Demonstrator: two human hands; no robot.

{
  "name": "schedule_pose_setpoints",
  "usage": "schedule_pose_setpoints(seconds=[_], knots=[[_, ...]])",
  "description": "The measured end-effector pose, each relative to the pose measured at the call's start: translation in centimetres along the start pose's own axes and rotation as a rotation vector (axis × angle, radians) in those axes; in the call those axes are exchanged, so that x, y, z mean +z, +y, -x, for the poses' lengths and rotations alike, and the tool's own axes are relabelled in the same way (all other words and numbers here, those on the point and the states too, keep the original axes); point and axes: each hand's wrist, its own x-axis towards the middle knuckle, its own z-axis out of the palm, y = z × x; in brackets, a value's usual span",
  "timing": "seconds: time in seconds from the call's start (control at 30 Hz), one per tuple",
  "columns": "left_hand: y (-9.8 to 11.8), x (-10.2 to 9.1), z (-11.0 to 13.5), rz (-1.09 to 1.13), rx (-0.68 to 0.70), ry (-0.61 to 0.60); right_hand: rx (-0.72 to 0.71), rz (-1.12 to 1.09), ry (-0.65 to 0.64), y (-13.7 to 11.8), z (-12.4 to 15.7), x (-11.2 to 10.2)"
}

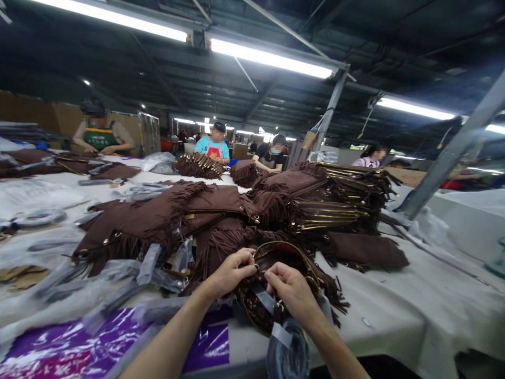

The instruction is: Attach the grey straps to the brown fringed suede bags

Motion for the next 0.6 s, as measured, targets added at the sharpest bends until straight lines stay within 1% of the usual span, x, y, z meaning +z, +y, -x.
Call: schedule_pose_setpoints(seconds=[0.13,0.3,0.43,0.6], knots=[[0.0,0.0,0.4,-0.051,0.045,-0.016,-0.018,0.074,0.025,-0.2,-0.1,0.8],[0.5,0.0,0.8,-0.113,0.079,-0.045,-0.029,0.113,0.027,-0.1,0.4,1.1],[0.7,0.2,0.8,-0.197,0.153,-0.017,-0.040,0.137,0.019,-0.4,0.9,1.1],[0.4,0.2,0.9,-0.189,0.243,-0.051,-0.071,0.181,0.032,-0.5,1.3,1.2]])
